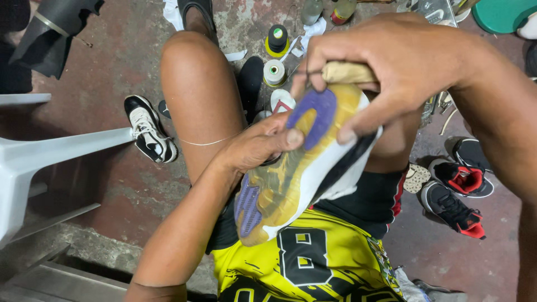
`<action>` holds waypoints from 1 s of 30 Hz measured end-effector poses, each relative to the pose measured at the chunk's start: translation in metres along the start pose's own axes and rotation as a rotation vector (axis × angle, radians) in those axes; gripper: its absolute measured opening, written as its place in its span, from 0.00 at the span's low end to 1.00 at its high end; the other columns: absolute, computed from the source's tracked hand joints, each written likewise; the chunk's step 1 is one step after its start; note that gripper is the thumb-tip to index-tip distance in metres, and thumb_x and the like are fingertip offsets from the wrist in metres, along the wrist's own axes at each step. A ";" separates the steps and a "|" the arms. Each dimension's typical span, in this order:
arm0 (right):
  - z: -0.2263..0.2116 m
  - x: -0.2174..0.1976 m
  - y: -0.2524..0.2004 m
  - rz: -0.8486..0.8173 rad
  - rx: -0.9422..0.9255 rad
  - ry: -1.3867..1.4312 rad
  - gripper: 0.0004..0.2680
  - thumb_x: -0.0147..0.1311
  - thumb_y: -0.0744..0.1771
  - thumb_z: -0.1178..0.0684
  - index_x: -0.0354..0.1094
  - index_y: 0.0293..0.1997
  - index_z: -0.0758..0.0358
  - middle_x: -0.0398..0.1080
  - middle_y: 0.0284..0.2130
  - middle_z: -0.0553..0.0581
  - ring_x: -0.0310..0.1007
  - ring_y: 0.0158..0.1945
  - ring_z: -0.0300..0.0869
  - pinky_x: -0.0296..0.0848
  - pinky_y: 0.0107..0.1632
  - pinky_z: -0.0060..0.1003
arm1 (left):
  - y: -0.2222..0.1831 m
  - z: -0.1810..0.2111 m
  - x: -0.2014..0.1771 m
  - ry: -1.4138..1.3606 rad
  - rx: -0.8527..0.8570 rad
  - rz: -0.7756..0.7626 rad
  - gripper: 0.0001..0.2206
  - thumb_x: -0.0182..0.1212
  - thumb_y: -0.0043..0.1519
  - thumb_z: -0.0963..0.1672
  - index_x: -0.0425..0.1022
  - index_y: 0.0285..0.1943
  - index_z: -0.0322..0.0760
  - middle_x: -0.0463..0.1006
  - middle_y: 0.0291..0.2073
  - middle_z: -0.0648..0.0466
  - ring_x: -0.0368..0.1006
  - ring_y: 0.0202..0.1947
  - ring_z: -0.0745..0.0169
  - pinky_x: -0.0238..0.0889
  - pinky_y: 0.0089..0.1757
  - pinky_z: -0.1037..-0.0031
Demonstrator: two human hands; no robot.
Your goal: The person uses a hand-held tool to press and re-attach the sole of a sneaker while holding it in their hands.
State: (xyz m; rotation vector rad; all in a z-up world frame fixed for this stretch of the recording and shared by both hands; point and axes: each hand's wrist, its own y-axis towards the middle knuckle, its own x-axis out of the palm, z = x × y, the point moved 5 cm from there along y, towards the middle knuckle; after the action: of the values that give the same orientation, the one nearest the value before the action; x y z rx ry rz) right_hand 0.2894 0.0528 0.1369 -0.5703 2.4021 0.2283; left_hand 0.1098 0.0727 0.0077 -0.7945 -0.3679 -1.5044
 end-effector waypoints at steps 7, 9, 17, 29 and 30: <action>-0.011 0.019 -0.069 0.715 0.443 0.213 0.14 0.47 0.71 0.40 0.67 0.49 0.63 0.69 0.36 0.53 0.67 0.37 0.38 0.63 0.41 0.31 | -0.010 0.017 -0.014 0.130 0.306 0.413 0.34 0.63 0.66 0.57 0.66 0.70 0.28 0.74 0.56 0.54 0.68 0.57 0.66 0.61 0.61 0.71; -0.022 0.049 -0.080 0.787 0.431 0.378 0.15 0.43 0.70 0.41 0.68 0.49 0.63 0.68 0.34 0.53 0.65 0.35 0.37 0.63 0.38 0.31 | -0.014 0.019 -0.012 0.215 0.368 0.485 0.35 0.62 0.65 0.58 0.64 0.71 0.30 0.73 0.57 0.55 0.67 0.59 0.67 0.59 0.61 0.73; -0.056 0.146 -0.088 0.825 0.528 0.359 0.10 0.49 0.70 0.58 0.68 0.57 0.69 0.71 0.43 0.57 0.73 0.44 0.41 0.71 0.50 0.33 | -0.029 -0.010 -0.023 0.206 0.396 0.665 0.37 0.61 0.66 0.60 0.64 0.71 0.27 0.73 0.60 0.50 0.68 0.61 0.62 0.58 0.64 0.70; -0.066 0.151 -0.085 0.833 0.487 0.235 0.11 0.54 0.67 0.65 0.72 0.55 0.69 0.74 0.38 0.58 0.76 0.37 0.39 0.73 0.41 0.30 | -0.039 -0.018 -0.021 0.202 0.429 0.685 0.40 0.64 0.63 0.61 0.62 0.71 0.27 0.73 0.60 0.50 0.67 0.62 0.62 0.58 0.64 0.70; -0.066 0.151 -0.085 0.826 0.490 0.242 0.11 0.54 0.67 0.65 0.72 0.55 0.69 0.74 0.38 0.58 0.76 0.38 0.39 0.73 0.41 0.30 | -0.039 -0.018 -0.021 0.197 0.436 0.687 0.40 0.64 0.63 0.61 0.62 0.71 0.28 0.73 0.60 0.51 0.67 0.62 0.62 0.58 0.64 0.70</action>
State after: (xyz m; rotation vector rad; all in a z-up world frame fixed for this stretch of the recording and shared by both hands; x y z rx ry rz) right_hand 0.1868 -0.0940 0.0906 0.6668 2.6629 -0.0988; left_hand 0.0666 0.0805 -0.0096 -0.3581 -0.2271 -0.8033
